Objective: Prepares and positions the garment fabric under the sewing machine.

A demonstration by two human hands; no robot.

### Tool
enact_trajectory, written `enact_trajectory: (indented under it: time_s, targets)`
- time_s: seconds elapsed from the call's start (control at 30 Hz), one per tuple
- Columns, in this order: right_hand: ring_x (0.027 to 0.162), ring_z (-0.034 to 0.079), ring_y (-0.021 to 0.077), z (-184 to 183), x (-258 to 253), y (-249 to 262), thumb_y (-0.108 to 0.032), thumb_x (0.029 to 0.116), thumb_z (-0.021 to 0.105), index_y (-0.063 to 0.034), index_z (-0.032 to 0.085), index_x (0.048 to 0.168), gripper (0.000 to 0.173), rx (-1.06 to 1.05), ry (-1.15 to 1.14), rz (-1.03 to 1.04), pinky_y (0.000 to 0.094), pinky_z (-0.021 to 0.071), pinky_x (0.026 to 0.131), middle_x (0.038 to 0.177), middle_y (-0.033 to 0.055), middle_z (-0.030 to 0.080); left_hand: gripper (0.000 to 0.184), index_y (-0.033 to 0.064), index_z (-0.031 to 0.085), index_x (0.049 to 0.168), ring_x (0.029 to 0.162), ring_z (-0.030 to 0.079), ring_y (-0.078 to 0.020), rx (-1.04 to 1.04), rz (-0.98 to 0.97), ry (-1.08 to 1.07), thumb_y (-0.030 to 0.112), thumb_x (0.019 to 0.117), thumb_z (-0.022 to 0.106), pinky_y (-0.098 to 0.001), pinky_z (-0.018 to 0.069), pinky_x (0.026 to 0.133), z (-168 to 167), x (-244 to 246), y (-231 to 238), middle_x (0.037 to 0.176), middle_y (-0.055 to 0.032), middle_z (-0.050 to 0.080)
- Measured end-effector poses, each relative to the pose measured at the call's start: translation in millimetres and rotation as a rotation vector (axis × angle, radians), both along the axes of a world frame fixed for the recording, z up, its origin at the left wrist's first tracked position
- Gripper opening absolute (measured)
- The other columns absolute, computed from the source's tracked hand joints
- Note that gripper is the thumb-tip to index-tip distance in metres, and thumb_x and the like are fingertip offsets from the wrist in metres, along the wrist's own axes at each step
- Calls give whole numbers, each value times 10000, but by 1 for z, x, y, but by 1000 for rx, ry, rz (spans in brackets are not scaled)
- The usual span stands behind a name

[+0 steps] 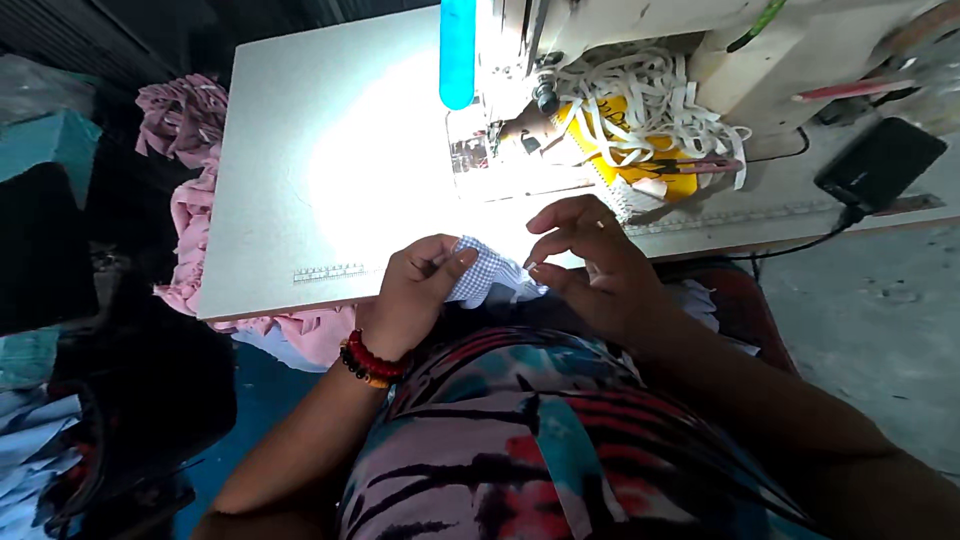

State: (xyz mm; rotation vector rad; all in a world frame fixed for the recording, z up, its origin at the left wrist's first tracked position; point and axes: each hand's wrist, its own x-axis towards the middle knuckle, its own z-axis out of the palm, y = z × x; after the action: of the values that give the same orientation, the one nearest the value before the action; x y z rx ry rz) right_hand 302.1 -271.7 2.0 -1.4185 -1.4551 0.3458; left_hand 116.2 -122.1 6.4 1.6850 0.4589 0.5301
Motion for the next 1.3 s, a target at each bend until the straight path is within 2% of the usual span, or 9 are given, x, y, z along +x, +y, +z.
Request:
enact_trajectory:
  time_s: [0.13,0.33,0.43,0.6,0.73,0.83,0.9,1.0,1.3]
  targets:
    - [877,659,29,12,-22,13,-113,989,633,-20,698,1030,120,16,8,4,171,576,799,953,31,679,99,76,701,1017,642,611,26,-37,-14,-45,70,1015,602,-141,519,580,0,3,-14,798,65,684]
    - [802,649,1,-13,-29,25,-237,973,658,19,667,985,257,-132,-74,-1,180,566,756,885,50,698,210,-56,691,1053,812,615,-30,-20,51,53,107,1023,563,-233,524,787,-6,-15,-27,893,-49,677]
    - [758,601,-11,-18,-52,46,-226,974,655,84,627,963,311,-82,-125,163,144,519,729,835,95,664,205,-98,672,980,731,567,-121,72,179,121,96,1000,610,-292,482,708,-4,-43,-29,810,-117,630]
    - [779,553,-99,-18,-105,84,-145,899,682,47,606,957,214,-59,-35,467,70,485,738,856,-4,619,190,-19,591,849,660,471,-59,-37,334,58,74,1012,563,-253,399,631,4,-111,-33,721,-9,506]
    - [775,584,-5,-13,-140,117,-235,843,723,45,641,955,312,-102,-164,642,151,504,722,858,61,644,208,13,588,833,622,453,-43,-167,448,60,65,1029,541,-232,377,582,10,-156,-35,708,14,498]
    - [822,639,2,-5,-166,137,-257,876,713,57,626,1131,413,-242,-157,781,189,556,751,948,57,680,215,-13,622,875,616,452,-60,-108,589,85,96,1043,544,-249,386,585,16,-183,-42,713,-4,512]
    - [850,656,-27,1,-180,140,-234,895,672,11,560,1287,476,-430,2,877,191,579,766,1012,-31,672,220,-47,653,928,697,499,-93,-13,648,106,101,1048,544,-287,428,667,25,-195,-48,782,-51,571]
    - [902,659,-27,7,-193,123,-218,873,688,-13,498,1356,558,-511,120,912,187,583,802,1071,-64,651,249,-84,695,1023,877,647,-226,210,685,200,119,1043,552,-413,509,825,31,-205,-52,933,-173,688]
    - [713,602,-73,19,-185,84,-122,908,657,-72,615,1038,146,-247,150,616,112,531,672,824,-107,613,249,-95,720,1067,981,685,-289,484,818,78,97,1036,565,-412,518,926,26,-177,-66,1004,-222,715]
